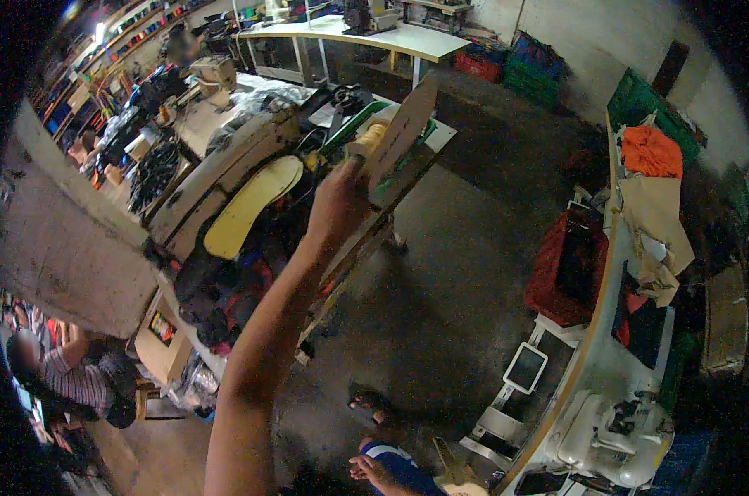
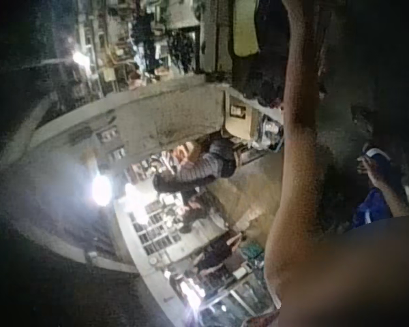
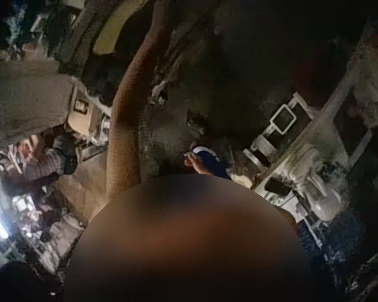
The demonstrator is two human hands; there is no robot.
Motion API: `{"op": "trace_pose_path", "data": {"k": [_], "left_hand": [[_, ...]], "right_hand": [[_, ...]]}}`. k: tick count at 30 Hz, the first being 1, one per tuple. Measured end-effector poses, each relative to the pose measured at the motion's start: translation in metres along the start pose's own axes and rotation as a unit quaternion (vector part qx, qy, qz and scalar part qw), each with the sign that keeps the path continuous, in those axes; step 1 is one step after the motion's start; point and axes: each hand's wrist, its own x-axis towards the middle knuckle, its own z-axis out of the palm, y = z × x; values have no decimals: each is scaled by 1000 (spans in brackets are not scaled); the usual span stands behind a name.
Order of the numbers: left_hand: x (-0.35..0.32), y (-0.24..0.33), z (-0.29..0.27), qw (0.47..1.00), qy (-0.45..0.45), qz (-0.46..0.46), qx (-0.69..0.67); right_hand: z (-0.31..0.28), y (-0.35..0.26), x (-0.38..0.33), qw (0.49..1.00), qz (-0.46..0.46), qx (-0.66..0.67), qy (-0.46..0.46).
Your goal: The person aligns a white paper template on a black slipper sole and uses a pointed tool to trace its outline. They then place a yellow insole onto the sole and continue tracing and adjusting the fit. The process repeats with additional soles and insoles on a cluttered workbench.
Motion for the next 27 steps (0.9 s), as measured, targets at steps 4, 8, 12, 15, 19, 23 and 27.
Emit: {"op": "trace_pose_path", "data": {"k": [4, 8, 12, 15, 19, 23, 27], "left_hand": [[92, -41, 74, 986, -126, -77, 78], [78, -72, 118, 959, -147, -65, 233], [-7, -59, 112, 975, 43, 0, 218], [-166, -18, 61, 977, -20, -176, -121], [-426, 42, -47, 881, -26, -421, -213], [-661, 139, -162, 702, 99, -705, -39], [-809, 294, -171, 670, 323, -665, 72]], "right_hand": [[11, -24, 30, 999, -8, 5, 35], [19, -23, 37, 999, 1, -6, 37], [25, -1, 36, 997, 41, -55, 36], [38, 11, 36, 997, 45, -49, -38], [49, 15, 21, 804, -333, -492, -12], [35, 36, -17, 744, -109, -611, -247], [39, 107, -56, 495, 33, -771, -399]]}}
